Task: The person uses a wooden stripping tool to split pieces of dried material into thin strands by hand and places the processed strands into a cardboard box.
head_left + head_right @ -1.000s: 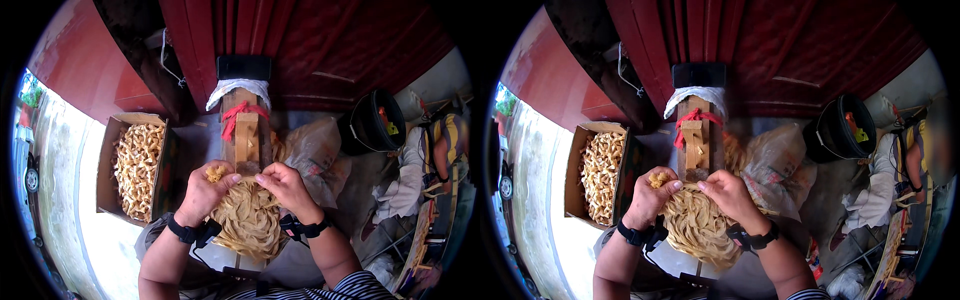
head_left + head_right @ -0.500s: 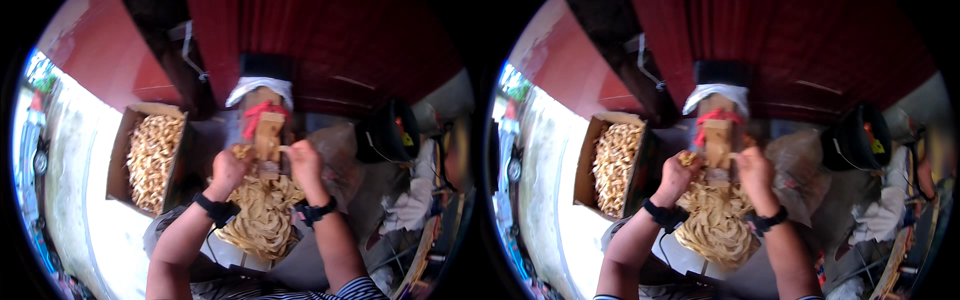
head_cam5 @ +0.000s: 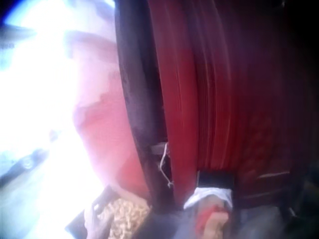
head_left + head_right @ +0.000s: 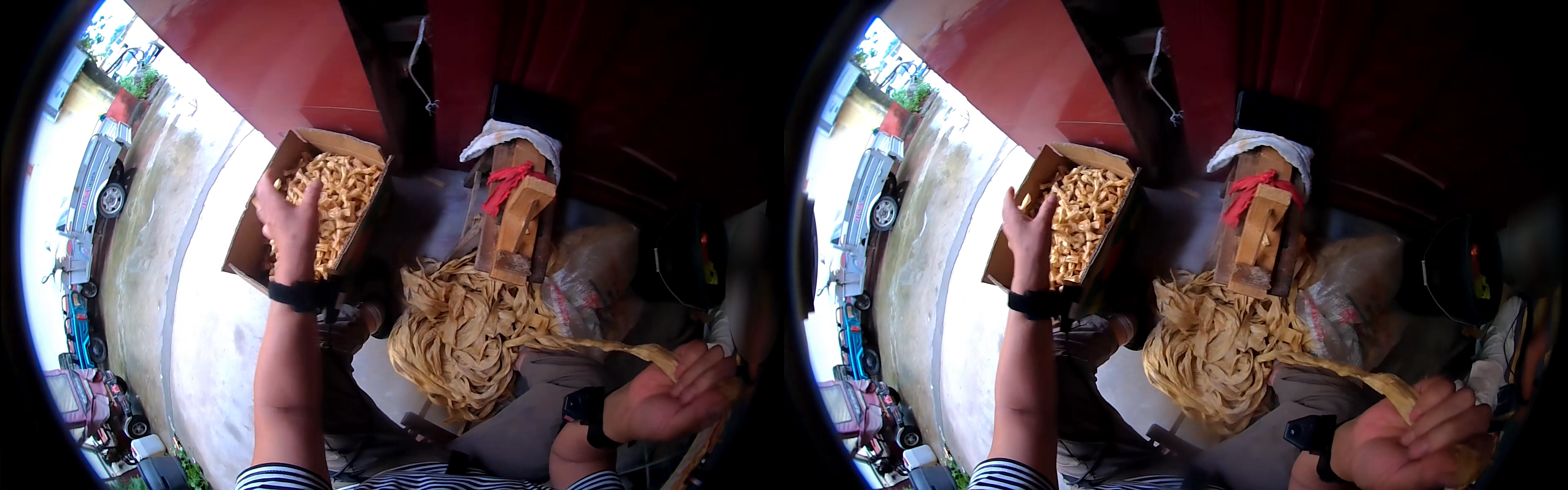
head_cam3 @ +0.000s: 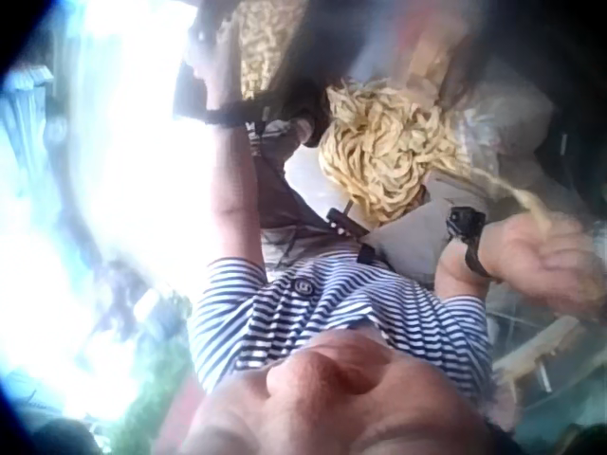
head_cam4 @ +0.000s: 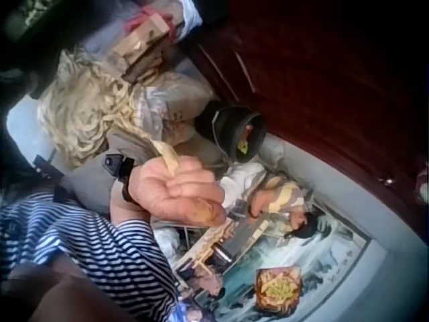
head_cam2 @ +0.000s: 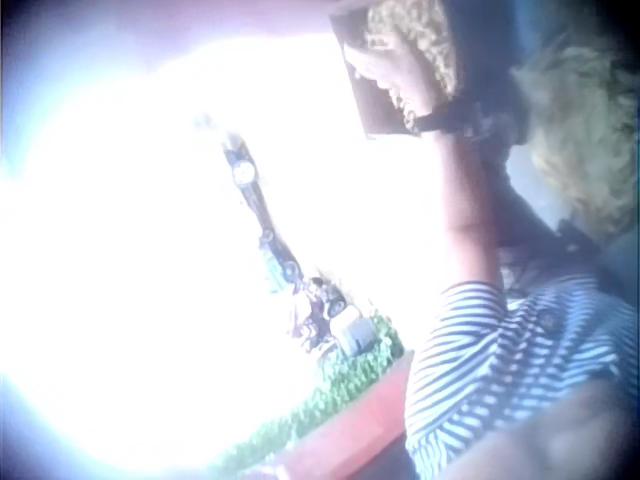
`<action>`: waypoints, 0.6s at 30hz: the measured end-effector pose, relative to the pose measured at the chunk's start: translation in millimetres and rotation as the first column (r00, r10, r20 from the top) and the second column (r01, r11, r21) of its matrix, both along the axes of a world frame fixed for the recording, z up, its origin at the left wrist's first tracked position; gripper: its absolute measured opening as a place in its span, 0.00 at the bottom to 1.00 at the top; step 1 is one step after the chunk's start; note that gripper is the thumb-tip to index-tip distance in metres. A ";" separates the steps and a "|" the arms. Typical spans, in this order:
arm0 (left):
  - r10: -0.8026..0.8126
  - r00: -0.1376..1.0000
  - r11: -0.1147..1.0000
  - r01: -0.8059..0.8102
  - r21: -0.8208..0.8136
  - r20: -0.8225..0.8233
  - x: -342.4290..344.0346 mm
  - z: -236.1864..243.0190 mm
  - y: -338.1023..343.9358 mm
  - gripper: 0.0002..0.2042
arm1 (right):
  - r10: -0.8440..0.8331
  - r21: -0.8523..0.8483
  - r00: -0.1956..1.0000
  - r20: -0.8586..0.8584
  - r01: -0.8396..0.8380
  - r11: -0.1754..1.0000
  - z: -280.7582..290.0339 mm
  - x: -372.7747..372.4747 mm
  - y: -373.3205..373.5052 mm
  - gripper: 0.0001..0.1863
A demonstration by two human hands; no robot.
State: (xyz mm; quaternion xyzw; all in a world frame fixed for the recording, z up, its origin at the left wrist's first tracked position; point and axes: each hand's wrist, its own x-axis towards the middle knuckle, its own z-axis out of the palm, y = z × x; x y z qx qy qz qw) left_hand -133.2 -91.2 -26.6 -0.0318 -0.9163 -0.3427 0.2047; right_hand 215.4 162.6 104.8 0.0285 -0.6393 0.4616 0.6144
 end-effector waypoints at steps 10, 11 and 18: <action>-0.881 -0.056 0.433 0.308 0.847 0.470 147.5 30.9 92.5 0.09 | 0.061 0.294 0.667 0.742 -0.406 0.865 -80.0 -96.7 -42.6 0.11; -0.896 -0.068 0.417 0.205 0.885 0.438 153.8 28.1 90.6 0.09 | 0.132 0.258 0.655 0.744 -0.463 0.848 -76.6 -95.5 -39.5 0.11; -0.786 -0.615 -0.172 0.308 0.936 0.058 169.9 66.9 74.0 0.14 | 0.227 -0.035 0.643 0.731 -0.298 0.954 -73.2 -76.6 -23.2 0.06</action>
